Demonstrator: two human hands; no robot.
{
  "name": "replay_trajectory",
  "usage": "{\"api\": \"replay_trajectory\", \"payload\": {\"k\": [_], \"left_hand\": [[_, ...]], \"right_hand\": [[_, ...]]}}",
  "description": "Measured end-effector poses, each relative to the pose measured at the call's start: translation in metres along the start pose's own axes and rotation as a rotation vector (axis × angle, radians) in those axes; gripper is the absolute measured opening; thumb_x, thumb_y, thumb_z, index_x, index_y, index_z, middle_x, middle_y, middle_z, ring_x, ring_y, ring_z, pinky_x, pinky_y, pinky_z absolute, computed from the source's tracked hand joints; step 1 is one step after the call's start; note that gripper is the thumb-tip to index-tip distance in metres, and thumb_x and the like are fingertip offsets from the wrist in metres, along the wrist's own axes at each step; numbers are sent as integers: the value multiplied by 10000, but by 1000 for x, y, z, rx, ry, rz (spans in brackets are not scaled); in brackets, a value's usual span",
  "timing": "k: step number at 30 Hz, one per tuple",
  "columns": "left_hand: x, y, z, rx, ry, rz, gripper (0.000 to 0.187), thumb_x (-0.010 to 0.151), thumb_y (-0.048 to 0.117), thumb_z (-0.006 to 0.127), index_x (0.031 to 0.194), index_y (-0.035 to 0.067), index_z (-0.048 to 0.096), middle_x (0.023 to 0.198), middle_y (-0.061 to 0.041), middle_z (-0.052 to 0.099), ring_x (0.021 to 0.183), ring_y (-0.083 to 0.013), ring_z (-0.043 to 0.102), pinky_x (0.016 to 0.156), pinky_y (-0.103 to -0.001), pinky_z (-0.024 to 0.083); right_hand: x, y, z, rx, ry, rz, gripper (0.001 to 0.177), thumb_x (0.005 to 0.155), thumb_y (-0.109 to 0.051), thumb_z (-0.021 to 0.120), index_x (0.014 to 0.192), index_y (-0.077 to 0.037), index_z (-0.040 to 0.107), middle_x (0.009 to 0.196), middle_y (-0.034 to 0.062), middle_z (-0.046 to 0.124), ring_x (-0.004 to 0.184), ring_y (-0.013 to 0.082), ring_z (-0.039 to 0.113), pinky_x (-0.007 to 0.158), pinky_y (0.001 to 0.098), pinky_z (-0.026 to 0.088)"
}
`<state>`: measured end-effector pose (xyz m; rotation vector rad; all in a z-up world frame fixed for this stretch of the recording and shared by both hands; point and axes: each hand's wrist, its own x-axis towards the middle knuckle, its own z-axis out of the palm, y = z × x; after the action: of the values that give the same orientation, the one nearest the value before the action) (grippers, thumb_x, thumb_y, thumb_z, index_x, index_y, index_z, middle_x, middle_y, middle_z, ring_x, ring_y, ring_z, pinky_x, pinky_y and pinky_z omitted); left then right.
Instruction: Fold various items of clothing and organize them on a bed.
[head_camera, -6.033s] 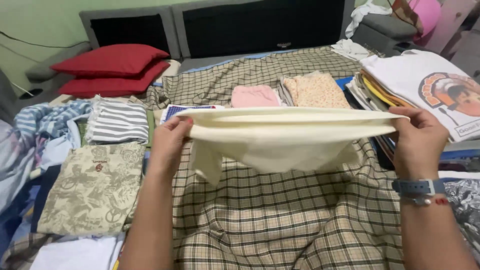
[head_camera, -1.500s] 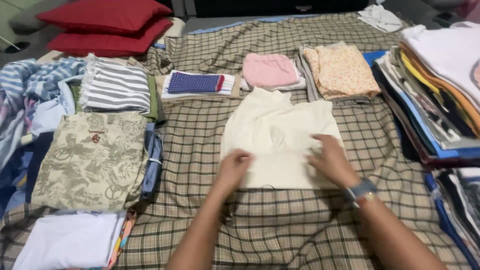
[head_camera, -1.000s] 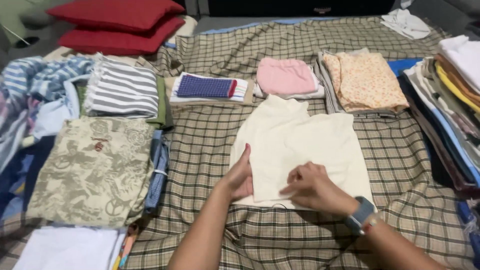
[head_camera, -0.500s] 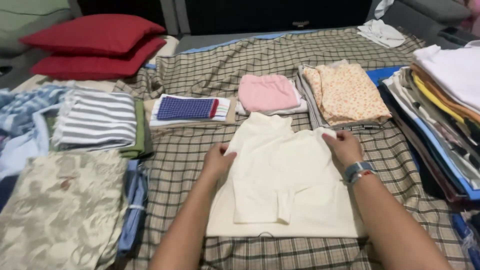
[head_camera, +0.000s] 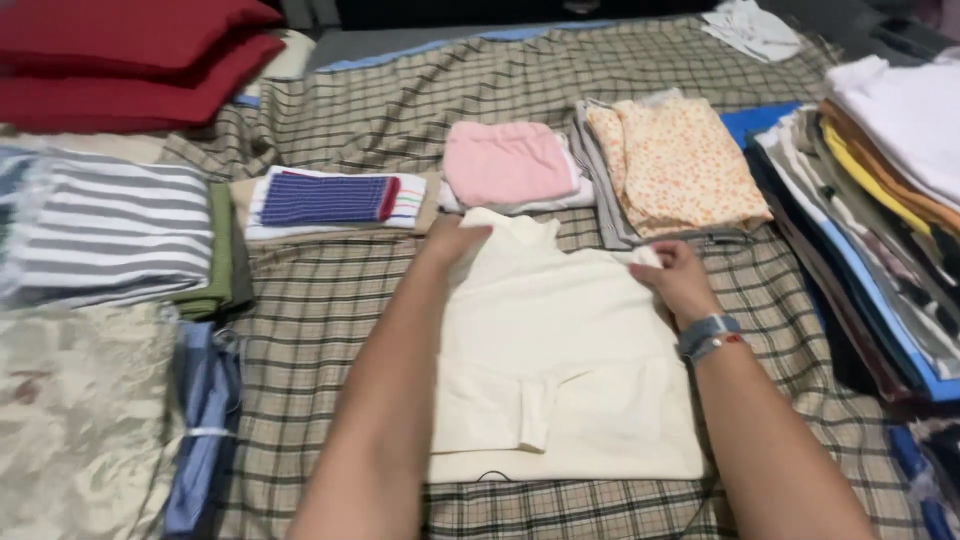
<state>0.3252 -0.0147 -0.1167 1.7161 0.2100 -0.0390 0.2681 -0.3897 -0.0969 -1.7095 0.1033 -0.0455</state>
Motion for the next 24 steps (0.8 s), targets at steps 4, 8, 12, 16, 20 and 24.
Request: {"api": "replay_trajectory", "payload": {"k": [4,8,12,16,20,24], "left_hand": [[-14,38,-18,-156,15,49,562,707,177,873,1180,-60,684,999,-141,766,845,-234,740,710,-371,585],[-116,108,-39,103,240,72,643,734,225,882,1273,18,600,1027,-122,730,868,-206,716,734,-353,586],[-227,113,-61,85,198,113,628,832,149,773,1387,88,484,1022,-143,762,873,-203,747,751,-377,618],[-328,80,-55,286,147,-154,617,898,184,690,1469,160,457,1042,-77,739,845,-219,741,758,-423,623],[-371,70,-41,576,181,-156,571,930,309,694,1421,104,485,1017,-82,759,1005,-211,686,1061,-471,388],[-360,55,-13,777,369,178,315,966,300,577,1173,64,597,1047,-130,764,1141,-265,603,1098,-487,370]], "right_hand": [[19,12,-17,-54,-89,-25,356,816,0,771,1151,8,649,1037,96,699,898,171,671,769,295,552],[-37,-57,-21,36,-127,43,193,878,-61,717,1071,-57,716,1041,72,720,940,165,668,811,296,528],[-127,-84,-43,-97,-82,-195,155,881,-106,701,1034,-88,696,1062,65,706,964,209,651,862,378,531],[-180,-20,-61,-336,-224,-421,248,646,-105,775,875,-56,695,1159,119,660,1095,236,640,890,415,583],[-211,-30,-47,-769,-137,-300,338,755,-201,755,1085,-131,747,1331,101,603,1212,282,550,1024,470,485],[-226,-64,-1,-991,11,-678,512,865,-350,736,1305,-113,630,1406,151,562,1331,316,476,1134,519,376]]}}
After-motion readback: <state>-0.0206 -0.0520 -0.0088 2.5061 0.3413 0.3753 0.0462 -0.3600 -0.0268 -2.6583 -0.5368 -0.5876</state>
